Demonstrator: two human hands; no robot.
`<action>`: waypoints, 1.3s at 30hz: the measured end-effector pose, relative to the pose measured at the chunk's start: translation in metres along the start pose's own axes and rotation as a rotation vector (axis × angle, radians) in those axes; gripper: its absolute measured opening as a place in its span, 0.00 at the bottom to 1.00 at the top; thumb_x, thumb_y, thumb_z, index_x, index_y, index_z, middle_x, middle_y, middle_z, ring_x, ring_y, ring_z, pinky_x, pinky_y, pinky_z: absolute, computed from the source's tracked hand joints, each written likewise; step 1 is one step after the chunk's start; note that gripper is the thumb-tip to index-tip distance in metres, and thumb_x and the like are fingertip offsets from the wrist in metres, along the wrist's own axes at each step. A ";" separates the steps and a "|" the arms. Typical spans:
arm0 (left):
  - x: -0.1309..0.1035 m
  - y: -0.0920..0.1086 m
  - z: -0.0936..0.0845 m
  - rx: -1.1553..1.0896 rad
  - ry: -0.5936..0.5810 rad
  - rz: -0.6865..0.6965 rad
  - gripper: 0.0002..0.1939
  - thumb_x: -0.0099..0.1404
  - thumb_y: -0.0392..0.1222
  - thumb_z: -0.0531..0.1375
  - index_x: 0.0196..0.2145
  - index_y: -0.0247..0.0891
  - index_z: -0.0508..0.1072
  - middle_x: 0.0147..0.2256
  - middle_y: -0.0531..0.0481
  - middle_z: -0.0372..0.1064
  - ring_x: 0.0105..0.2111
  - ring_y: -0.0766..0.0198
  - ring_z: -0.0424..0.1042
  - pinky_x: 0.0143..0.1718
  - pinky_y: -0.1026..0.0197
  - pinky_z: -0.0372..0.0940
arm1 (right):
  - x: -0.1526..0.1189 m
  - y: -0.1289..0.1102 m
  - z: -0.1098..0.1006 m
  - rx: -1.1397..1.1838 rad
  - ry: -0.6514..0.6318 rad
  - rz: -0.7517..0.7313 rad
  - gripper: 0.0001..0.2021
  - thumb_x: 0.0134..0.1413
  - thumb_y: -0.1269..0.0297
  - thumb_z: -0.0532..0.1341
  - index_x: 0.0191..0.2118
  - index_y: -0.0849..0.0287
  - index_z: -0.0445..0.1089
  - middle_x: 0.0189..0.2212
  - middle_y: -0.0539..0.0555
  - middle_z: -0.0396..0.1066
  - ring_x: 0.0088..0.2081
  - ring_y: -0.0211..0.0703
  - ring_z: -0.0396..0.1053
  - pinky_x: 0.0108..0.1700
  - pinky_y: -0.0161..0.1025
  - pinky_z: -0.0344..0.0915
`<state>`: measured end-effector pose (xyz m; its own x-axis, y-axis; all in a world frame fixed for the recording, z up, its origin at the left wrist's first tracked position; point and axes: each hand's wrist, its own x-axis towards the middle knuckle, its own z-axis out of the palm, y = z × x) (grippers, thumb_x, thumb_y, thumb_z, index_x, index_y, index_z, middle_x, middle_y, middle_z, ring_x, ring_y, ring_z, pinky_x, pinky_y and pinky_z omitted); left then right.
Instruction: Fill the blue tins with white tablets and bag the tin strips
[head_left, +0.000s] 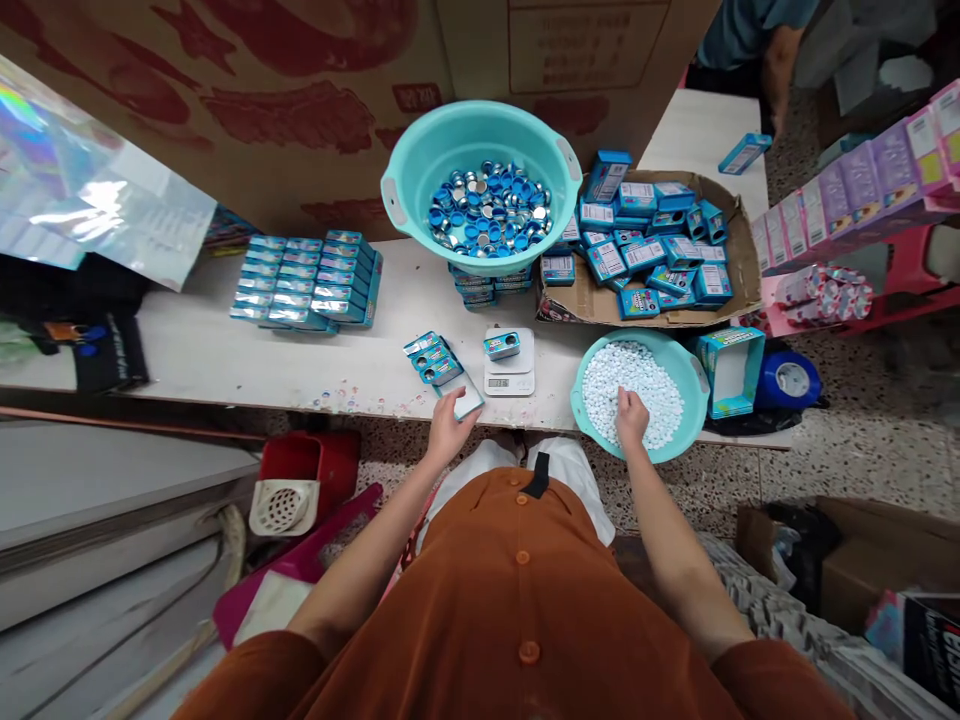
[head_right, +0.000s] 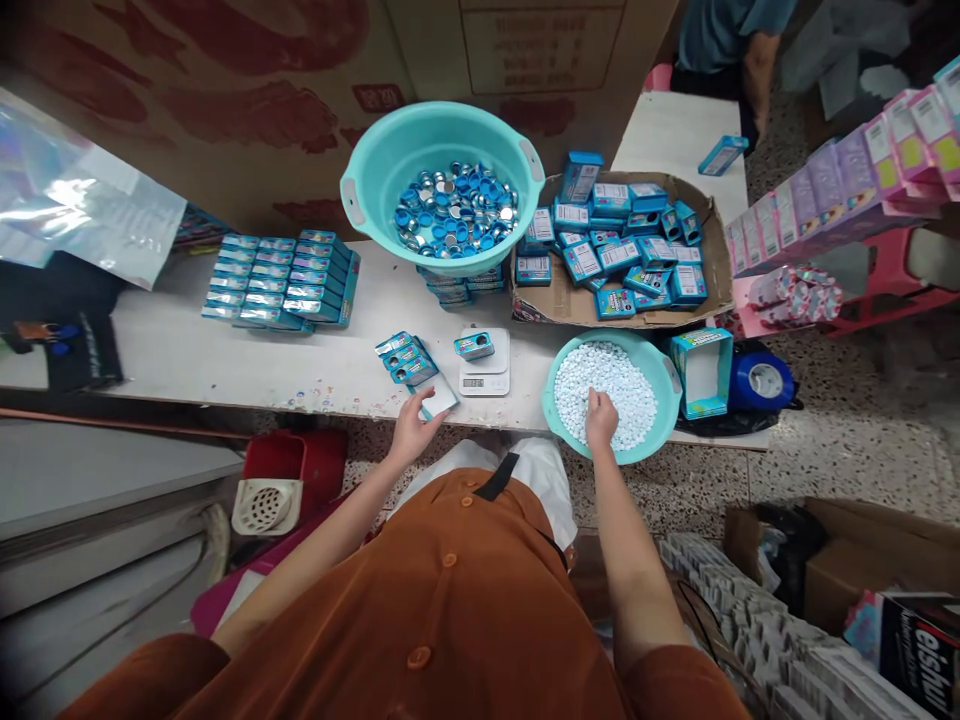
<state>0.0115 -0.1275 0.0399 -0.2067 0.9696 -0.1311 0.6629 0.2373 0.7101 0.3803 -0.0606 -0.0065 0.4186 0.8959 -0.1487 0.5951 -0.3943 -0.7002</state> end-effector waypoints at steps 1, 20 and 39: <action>0.000 -0.001 0.001 -0.009 0.005 -0.006 0.23 0.59 0.48 0.60 0.52 0.41 0.64 0.48 0.42 0.67 0.50 0.52 0.65 0.51 0.48 0.62 | 0.004 -0.003 -0.003 0.111 0.031 0.095 0.20 0.55 0.45 0.51 0.24 0.55 0.62 0.21 0.50 0.63 0.25 0.41 0.57 0.31 0.39 0.54; -0.028 -0.012 0.011 -0.179 0.069 -0.181 0.16 0.61 0.47 0.57 0.46 0.40 0.70 0.46 0.44 0.70 0.49 0.54 0.67 0.50 0.52 0.62 | 0.010 -0.153 0.081 1.544 -0.659 0.990 0.10 0.60 0.69 0.48 0.28 0.57 0.61 0.17 0.44 0.55 0.16 0.29 0.53 0.11 0.22 0.45; -0.077 -0.050 0.020 -0.370 0.263 -0.458 0.16 0.61 0.48 0.57 0.45 0.39 0.70 0.45 0.43 0.71 0.47 0.56 0.70 0.49 0.52 0.64 | 0.028 -0.233 0.172 1.174 -0.296 0.479 0.16 0.60 0.55 0.52 0.23 0.56 0.54 0.16 0.41 0.54 0.17 0.29 0.59 0.19 0.27 0.57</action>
<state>0.0088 -0.2124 0.0005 -0.6105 0.7165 -0.3375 0.1828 0.5421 0.8202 0.1357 0.0913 0.0326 0.1652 0.7869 -0.5946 -0.5853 -0.4070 -0.7013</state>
